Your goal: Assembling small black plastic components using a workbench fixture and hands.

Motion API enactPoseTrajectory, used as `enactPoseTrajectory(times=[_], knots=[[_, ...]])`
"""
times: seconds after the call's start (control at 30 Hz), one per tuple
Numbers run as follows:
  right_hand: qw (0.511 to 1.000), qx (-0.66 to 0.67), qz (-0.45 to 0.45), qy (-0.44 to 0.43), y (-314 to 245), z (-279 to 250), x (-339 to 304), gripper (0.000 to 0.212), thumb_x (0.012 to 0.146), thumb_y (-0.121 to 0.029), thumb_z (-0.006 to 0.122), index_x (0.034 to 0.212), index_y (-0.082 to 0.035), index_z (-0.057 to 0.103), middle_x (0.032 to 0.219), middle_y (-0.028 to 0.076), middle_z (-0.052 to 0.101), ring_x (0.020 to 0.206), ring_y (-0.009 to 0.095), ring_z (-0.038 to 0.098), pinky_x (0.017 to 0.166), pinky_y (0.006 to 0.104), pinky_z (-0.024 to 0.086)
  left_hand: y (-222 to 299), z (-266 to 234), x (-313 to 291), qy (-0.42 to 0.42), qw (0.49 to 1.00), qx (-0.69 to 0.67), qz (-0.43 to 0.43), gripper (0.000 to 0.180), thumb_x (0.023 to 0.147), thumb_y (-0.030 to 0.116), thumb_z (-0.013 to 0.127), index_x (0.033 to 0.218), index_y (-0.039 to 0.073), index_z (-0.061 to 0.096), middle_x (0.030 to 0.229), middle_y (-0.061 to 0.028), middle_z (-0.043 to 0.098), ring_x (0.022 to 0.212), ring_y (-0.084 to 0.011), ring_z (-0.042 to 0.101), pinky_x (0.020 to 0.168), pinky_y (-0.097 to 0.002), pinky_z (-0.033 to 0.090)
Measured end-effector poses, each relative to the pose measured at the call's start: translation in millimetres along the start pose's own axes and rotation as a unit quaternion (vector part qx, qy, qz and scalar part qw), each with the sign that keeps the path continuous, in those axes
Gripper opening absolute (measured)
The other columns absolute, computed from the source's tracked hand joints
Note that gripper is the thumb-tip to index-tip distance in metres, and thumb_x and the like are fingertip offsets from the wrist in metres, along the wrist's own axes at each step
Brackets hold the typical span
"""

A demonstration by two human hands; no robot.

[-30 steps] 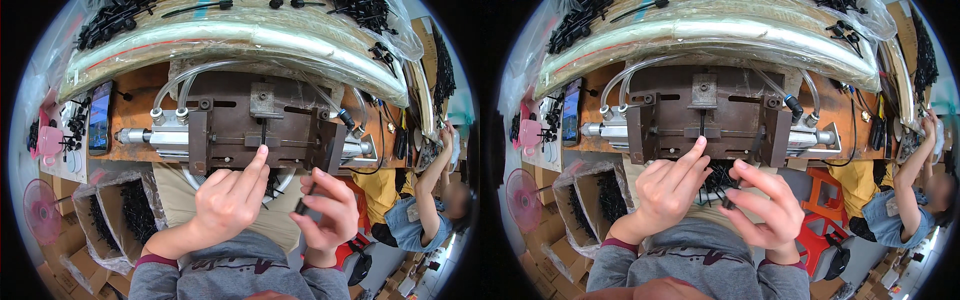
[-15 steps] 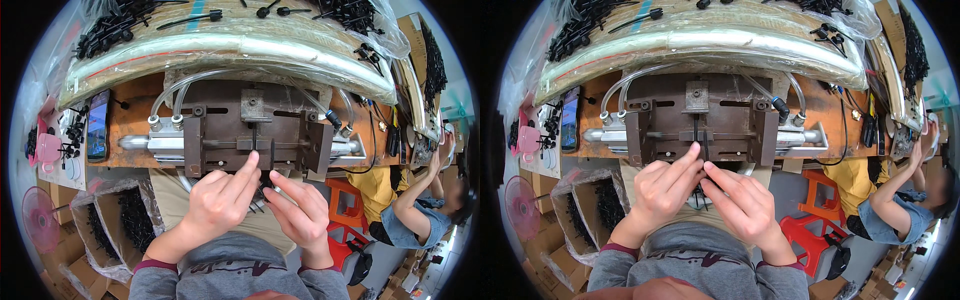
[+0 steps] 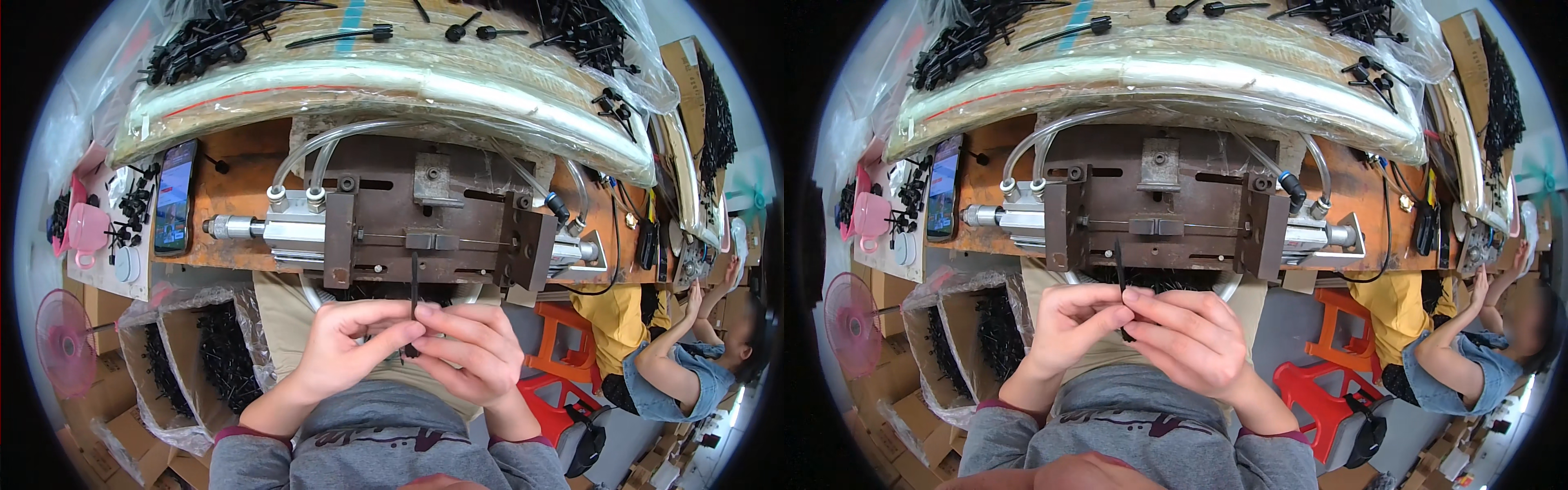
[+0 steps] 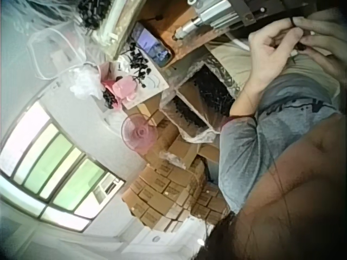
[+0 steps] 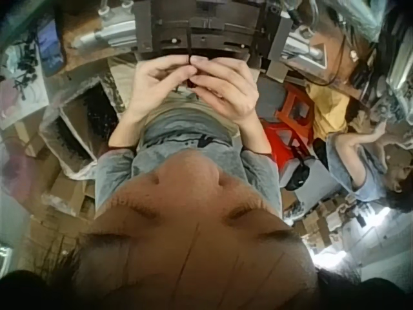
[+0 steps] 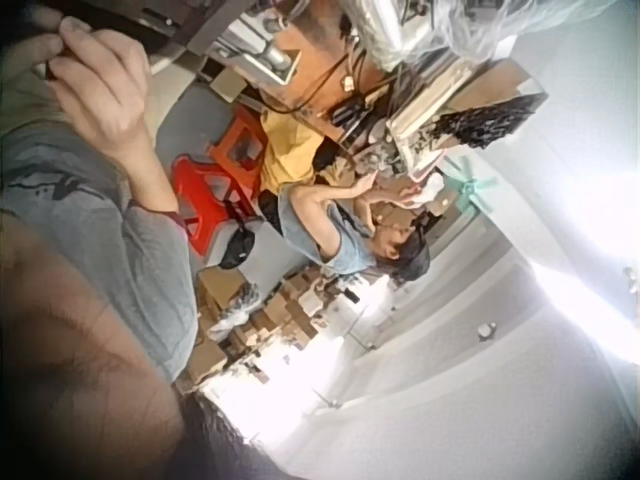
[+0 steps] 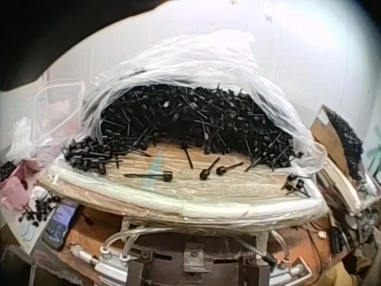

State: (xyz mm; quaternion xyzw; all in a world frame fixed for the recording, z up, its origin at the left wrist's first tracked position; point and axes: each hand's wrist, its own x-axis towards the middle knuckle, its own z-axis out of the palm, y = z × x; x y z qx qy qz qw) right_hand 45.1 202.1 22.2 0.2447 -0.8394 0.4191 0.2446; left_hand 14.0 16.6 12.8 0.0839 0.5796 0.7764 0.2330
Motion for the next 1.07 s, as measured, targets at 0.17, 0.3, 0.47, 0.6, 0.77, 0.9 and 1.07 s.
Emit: enactPoseTrajectory(times=[0.17, 0.3, 0.47, 0.6, 0.77, 0.9, 1.07], knots=[[0.991, 0.113, 0.070, 0.033, -2.7, -0.4, -4.1, 0.032, 0.064, -0.009, 0.086, 0.091, -0.002, 0.071, 0.111, 0.015, 0.069, 0.087, 0.023, 0.063, 0.074, 0.0294, 0.050, 10.6, 2.7, -1.1, -0.007, 0.998, 0.047, 0.036, 0.015, 0.083, 0.002, 0.074, 0.097, -0.003, 0.072, 0.087, -0.0081, 0.074, 0.079, -0.0112, 0.070, 0.071, -0.0237, 0.056], [0.910, 0.325, 0.237, 0.104, -3.1, 5.8, -14.2, 0.031, 0.076, 0.002, 0.077, 0.104, 0.003, 0.064, 0.115, 0.018, 0.064, 0.084, 0.015, 0.062, 0.074, 0.0266, 0.049, 15.6, 3.2, -4.2, -0.010, 0.992, 0.117, 0.046, 0.010, 0.080, 0.003, 0.077, 0.089, -0.001, 0.074, 0.082, -0.0082, 0.074, 0.071, -0.0096, 0.069, 0.064, -0.0222, 0.054], [0.865, 0.407, 0.287, 0.066, -3.6, 3.2, -5.1, 0.023, 0.090, 0.003, 0.062, 0.113, 0.004, 0.063, 0.112, 0.012, 0.061, 0.089, 0.012, 0.061, 0.077, 0.0247, 0.051, 22.0, 8.3, -5.8, -0.018, 0.984, 0.165, 0.071, 0.010, 0.079, 0.004, 0.078, 0.088, 0.000, 0.075, 0.079, -0.0078, 0.073, 0.067, -0.0093, 0.068, 0.061, -0.0216, 0.052], [0.825, 0.463, 0.318, 0.060, -5.2, 1.1, 8.6, 0.018, 0.091, 0.002, 0.061, 0.109, 0.005, 0.065, 0.108, 0.011, 0.063, 0.085, 0.011, 0.062, 0.069, 0.0226, 0.052, 25.4, 10.1, -8.2, -0.024, 0.976, 0.201, 0.081, 0.011, 0.078, 0.005, 0.079, 0.088, 0.001, 0.075, 0.077, -0.0080, 0.072, 0.065, -0.0100, 0.068, 0.059, -0.0225, 0.052], [0.879, 0.377, 0.288, 0.043, -7.8, 1.4, 19.8, 0.012, 0.092, 0.003, 0.061, 0.102, 0.005, 0.067, 0.095, 0.010, 0.066, 0.072, 0.009, 0.061, 0.057, 0.0202, 0.049, 35.3, 9.8, -15.7, -0.014, 0.964, 0.245, 0.098, 0.012, 0.073, 0.001, 0.080, 0.083, 0.000, 0.075, 0.073, -0.0085, 0.072, 0.064, -0.0120, 0.068, 0.061, -0.0237, 0.051], [0.864, 0.370, 0.213, 0.267, -11.5, -9.8, 65.6, 0.009, 0.097, -0.005, 0.056, 0.096, 0.003, 0.061, 0.085, 0.011, 0.064, 0.057, 0.009, 0.055, 0.051, 0.0199, 0.044, 37.9, -5.7, -29.9, -0.047, 0.962, 0.236, 0.126, 0.012, 0.080, 0.009, 0.078, 0.085, -0.001, 0.073, 0.076, -0.0083, 0.071, 0.066, -0.0140, 0.068, 0.059, -0.0256, 0.053], [0.881, 0.377, -0.063, 0.280, -37.4, 10.3, 148.7, 0.013, 0.099, -0.007, 0.054, 0.106, 0.003, 0.059, 0.097, 0.019, 0.066, 0.065, 0.016, 0.065, 0.054, 0.0247, 0.053, 37.4, -19.6, -44.5, 0.066, 0.956, 0.216, 0.187, 0.011, 0.082, 0.007, 0.075, 0.090, -0.001, 0.073, 0.082, -0.0096, 0.073, 0.073, -0.0163, 0.070, 0.065, -0.0256, 0.055]])
